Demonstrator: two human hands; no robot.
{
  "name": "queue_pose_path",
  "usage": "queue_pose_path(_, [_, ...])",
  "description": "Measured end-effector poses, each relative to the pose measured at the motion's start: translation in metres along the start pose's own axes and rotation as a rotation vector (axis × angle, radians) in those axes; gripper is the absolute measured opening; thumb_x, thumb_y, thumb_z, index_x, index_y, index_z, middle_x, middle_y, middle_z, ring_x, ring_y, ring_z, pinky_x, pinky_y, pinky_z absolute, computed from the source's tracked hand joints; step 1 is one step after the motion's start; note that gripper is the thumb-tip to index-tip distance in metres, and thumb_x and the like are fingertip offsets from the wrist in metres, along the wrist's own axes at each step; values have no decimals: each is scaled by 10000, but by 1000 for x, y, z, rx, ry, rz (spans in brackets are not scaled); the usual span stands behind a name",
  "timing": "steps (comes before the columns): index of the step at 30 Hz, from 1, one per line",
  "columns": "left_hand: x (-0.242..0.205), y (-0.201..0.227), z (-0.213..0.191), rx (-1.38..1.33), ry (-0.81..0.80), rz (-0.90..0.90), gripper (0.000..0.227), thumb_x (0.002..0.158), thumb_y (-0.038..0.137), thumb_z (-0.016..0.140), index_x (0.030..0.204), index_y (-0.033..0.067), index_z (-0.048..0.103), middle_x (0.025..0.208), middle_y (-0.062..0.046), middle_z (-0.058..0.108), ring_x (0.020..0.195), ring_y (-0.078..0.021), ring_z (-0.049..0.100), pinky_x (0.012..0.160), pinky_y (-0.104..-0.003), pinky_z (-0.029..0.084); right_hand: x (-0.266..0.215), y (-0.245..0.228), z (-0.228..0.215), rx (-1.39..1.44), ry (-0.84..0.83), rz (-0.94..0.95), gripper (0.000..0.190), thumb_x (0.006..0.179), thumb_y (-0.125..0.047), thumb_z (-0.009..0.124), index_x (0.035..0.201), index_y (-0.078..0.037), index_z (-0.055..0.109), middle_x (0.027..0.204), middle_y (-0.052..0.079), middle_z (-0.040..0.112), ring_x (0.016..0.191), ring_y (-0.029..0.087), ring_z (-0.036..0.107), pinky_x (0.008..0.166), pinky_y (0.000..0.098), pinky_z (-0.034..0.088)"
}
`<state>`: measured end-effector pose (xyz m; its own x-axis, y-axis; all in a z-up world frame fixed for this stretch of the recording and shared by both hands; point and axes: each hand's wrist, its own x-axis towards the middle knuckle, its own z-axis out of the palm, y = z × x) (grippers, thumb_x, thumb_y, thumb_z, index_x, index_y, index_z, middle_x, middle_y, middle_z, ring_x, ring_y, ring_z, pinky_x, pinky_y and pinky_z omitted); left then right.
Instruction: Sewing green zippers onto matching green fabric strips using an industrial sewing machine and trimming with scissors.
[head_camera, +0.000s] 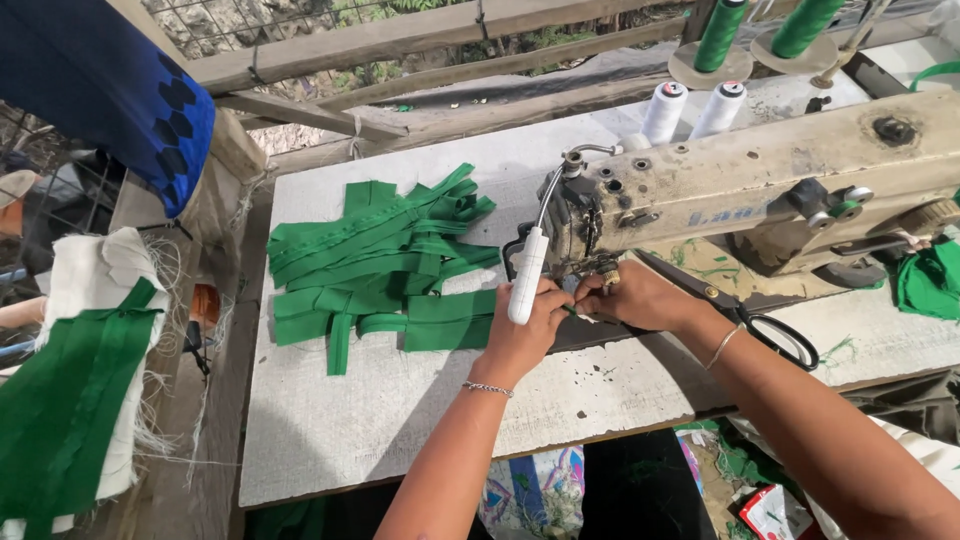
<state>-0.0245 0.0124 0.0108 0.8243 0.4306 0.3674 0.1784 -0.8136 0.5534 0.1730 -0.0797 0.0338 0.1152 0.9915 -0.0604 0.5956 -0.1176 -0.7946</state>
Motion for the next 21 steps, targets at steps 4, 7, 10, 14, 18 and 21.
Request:
queue_pose_path(4, [1,-8,8,-25,-31,-43,147,978,57,670,1108,112,713,992,-104,682,1016,-357,707,1032,-554,416,-4,13,7,-14,70,-106,78,859,-158,785,883,-91,816,715,197,746,642,323,697,656,429,553])
queue_pose_path(7, [3,-7,6,-63,-28,-70,163,976,37,658,1118,109,691,982,-128,697,1024,-381,711,1016,-557,437,-4,18,11,-108,116,-252,88,893,-180,766,894,-94,785,738,180,734,666,335,706,636,427,567])
queue_pose_path(10, [2,-3,1,-74,-35,-84,161,980,29,640,1109,116,684,968,-131,704,1029,-380,711,1004,-539,454,-5,27,18,-220,179,-481,80,918,-155,745,892,-79,751,759,141,719,692,364,717,604,418,575])
queue_pose_path(14, [1,-2,-1,-133,-58,-177,173,978,44,637,1136,98,685,1025,-162,719,1084,-394,692,1056,-548,447,-6,25,24,-461,297,-683,62,955,-160,685,937,-101,691,817,78,683,611,321,686,542,388,559])
queue_pose_path(18, [2,-1,1,-148,-58,-209,187,984,33,614,1155,68,680,1050,-193,717,1109,-419,677,1077,-585,436,-6,24,30,-643,377,-720,97,983,-186,648,948,-97,635,816,87,611,557,336,652,502,424,535])
queue_pose_path(21, [6,1,0,-171,-68,-231,194,1001,85,596,1179,76,674,1095,-190,710,1157,-429,655,1098,-612,405,-4,27,32,-714,425,-725,83,978,-174,631,934,-106,615,781,46,563,526,310,638,465,416,503])
